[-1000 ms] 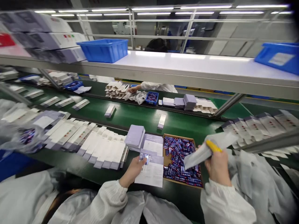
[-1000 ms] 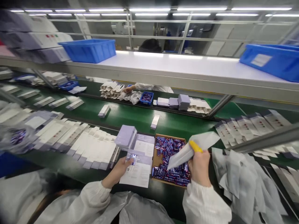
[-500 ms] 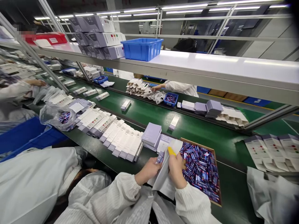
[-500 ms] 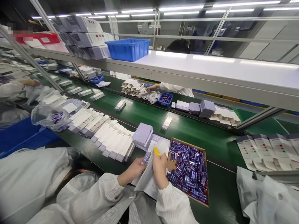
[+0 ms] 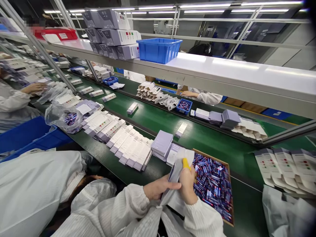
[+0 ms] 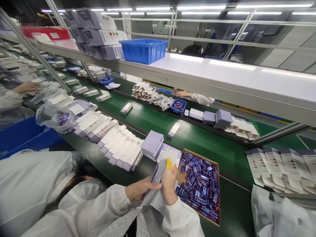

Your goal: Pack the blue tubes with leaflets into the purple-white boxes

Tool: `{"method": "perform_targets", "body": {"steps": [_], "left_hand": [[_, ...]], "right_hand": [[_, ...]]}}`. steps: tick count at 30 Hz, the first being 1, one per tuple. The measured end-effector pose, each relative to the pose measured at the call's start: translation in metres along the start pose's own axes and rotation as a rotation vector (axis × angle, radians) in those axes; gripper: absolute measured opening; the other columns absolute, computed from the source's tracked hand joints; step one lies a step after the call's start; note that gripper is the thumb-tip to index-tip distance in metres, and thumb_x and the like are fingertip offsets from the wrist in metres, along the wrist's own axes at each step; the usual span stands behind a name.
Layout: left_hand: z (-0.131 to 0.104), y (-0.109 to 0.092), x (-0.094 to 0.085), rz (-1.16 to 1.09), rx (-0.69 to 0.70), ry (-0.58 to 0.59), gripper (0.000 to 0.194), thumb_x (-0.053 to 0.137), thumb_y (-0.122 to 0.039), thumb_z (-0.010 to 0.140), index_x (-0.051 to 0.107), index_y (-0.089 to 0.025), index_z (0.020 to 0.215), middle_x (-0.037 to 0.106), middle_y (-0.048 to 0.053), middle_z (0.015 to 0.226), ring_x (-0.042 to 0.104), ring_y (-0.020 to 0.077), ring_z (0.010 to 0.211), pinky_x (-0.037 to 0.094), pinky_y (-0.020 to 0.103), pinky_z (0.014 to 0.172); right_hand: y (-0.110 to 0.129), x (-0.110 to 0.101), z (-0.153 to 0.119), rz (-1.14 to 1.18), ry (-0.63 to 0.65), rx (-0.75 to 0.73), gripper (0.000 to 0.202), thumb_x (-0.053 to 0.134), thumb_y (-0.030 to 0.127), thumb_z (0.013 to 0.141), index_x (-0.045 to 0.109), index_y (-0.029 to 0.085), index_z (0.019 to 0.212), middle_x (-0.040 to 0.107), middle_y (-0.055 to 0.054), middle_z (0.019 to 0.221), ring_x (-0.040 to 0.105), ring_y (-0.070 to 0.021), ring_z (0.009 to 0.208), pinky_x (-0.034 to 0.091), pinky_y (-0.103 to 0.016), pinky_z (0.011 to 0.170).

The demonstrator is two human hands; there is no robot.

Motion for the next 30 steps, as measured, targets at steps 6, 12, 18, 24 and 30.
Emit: {"method": "perform_targets", "body": {"steps": [6,12,18,24,30], "left_hand": [[-0.002,-0.022,0.023,0.374,0.339,-0.010,0.072,0.079,-0.025,0.046,0.050,-0.014,0.110,0.056,0.008,0.110,0.047,0.0254,0.107,0.035,0.035,0.091],[0.002,-0.025,0.020,0.590,0.333,-0.134,0.055,0.073,-0.034,0.056,0.054,-0.012,0.103,0.060,0.007,0.097,0.053,0.0228,0.093,0.041,0.032,0.081],[-0.006,-0.027,0.010,0.331,0.301,-0.189,0.049,0.060,-0.048,0.067,0.054,-0.012,0.098,0.061,0.005,0.079,0.058,0.0169,0.074,0.045,0.028,0.069],[0.003,-0.018,0.005,0.251,0.218,-0.242,0.052,0.051,-0.060,0.067,0.046,-0.014,0.091,0.053,-0.002,0.054,0.050,0.0105,0.041,0.041,0.023,0.042],[-0.004,-0.027,0.015,0.220,0.301,-0.181,0.059,0.060,-0.057,0.061,0.043,-0.014,0.098,0.054,-0.001,0.064,0.051,0.0088,0.049,0.042,0.023,0.047]], "right_hand": [[0.018,0.000,-0.002,0.045,0.004,0.031,0.025,0.043,0.030,0.066,0.056,0.016,0.083,0.057,-0.001,0.071,0.051,-0.0159,0.063,0.041,-0.029,0.061],[0.032,-0.007,0.015,0.106,0.249,0.017,0.043,0.048,0.054,0.070,0.060,0.017,0.089,0.063,-0.005,0.083,0.054,-0.0205,0.079,0.042,-0.033,0.073],[0.027,-0.026,0.006,0.517,0.619,0.291,0.048,0.053,0.053,0.070,0.054,0.024,0.108,0.061,-0.007,0.102,0.053,-0.0214,0.098,0.042,-0.037,0.082],[0.006,-0.004,-0.035,0.530,0.679,0.419,0.044,0.069,0.037,0.061,0.056,0.023,0.100,0.053,0.005,0.055,0.040,-0.0060,0.038,0.036,-0.019,0.036],[0.017,0.007,-0.026,0.408,0.619,0.285,0.036,0.068,0.034,0.060,0.058,0.018,0.090,0.059,0.003,0.061,0.042,-0.0066,0.035,0.035,-0.019,0.030]]}}
Point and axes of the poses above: each hand's wrist, its own z-axis towards the middle knuckle, its own x-axis out of the palm, y = z × x, the point moved 3 cm from there along z, towards the middle knuckle
